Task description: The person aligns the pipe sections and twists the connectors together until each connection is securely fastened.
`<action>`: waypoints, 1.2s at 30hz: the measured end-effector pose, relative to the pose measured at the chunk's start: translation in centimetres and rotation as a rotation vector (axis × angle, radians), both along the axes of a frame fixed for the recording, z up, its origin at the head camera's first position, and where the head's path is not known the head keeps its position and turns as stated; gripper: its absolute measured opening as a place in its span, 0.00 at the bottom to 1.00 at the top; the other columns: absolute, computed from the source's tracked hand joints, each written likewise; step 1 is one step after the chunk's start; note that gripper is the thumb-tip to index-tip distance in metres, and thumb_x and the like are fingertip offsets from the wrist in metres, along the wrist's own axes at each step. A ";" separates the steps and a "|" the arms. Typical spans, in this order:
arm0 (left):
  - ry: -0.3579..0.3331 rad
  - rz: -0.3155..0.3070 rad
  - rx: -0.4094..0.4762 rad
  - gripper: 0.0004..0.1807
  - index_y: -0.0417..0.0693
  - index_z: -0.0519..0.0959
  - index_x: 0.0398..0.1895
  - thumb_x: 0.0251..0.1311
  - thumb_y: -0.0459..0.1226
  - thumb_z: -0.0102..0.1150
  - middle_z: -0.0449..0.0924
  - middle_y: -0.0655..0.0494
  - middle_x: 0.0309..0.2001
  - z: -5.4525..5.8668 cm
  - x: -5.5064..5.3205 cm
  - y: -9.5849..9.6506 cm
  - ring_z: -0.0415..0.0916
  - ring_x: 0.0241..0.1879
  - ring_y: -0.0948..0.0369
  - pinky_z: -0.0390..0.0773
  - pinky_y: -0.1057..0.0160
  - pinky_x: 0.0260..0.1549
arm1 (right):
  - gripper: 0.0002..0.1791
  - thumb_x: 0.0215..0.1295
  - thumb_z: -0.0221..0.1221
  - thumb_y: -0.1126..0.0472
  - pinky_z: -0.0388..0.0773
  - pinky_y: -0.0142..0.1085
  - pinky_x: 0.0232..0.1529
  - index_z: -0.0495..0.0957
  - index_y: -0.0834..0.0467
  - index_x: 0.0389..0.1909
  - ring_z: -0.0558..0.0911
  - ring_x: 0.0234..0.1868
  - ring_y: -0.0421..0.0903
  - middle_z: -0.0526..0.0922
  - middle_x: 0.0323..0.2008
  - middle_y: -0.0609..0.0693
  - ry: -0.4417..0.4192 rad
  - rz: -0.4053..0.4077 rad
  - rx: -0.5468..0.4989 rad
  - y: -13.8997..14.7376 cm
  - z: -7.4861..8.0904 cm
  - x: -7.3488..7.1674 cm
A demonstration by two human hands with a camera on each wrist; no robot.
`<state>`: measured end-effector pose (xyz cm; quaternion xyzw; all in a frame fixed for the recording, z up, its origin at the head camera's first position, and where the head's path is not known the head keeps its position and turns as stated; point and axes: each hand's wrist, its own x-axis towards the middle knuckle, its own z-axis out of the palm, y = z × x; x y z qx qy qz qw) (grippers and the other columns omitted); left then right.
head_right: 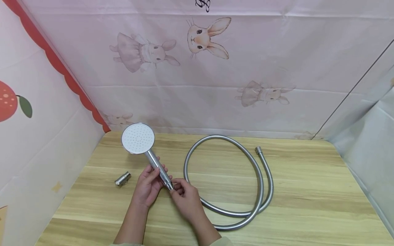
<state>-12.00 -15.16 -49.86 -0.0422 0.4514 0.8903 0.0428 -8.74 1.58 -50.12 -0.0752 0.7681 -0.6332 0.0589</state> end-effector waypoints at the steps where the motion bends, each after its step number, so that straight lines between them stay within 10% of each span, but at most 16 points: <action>1: 0.000 0.000 -0.001 0.32 0.45 0.54 0.76 0.72 0.33 0.50 0.74 0.57 0.46 0.0 0.0 0.0 0.78 0.46 0.63 0.82 0.53 0.53 | 0.16 0.59 0.66 0.64 0.79 0.28 0.32 0.81 0.55 0.49 0.79 0.31 0.41 0.83 0.34 0.51 -0.002 0.000 -0.001 0.0 0.0 0.0; 36: 0.006 -0.012 0.006 0.33 0.44 0.53 0.76 0.72 0.33 0.50 0.74 0.57 0.47 -0.1 0.0 0.0 0.78 0.45 0.63 0.83 0.54 0.51 | 0.21 0.53 0.70 0.68 0.79 0.27 0.32 0.81 0.54 0.49 0.78 0.33 0.41 0.81 0.36 0.52 0.017 -0.011 0.014 -0.1 -0.2 -0.1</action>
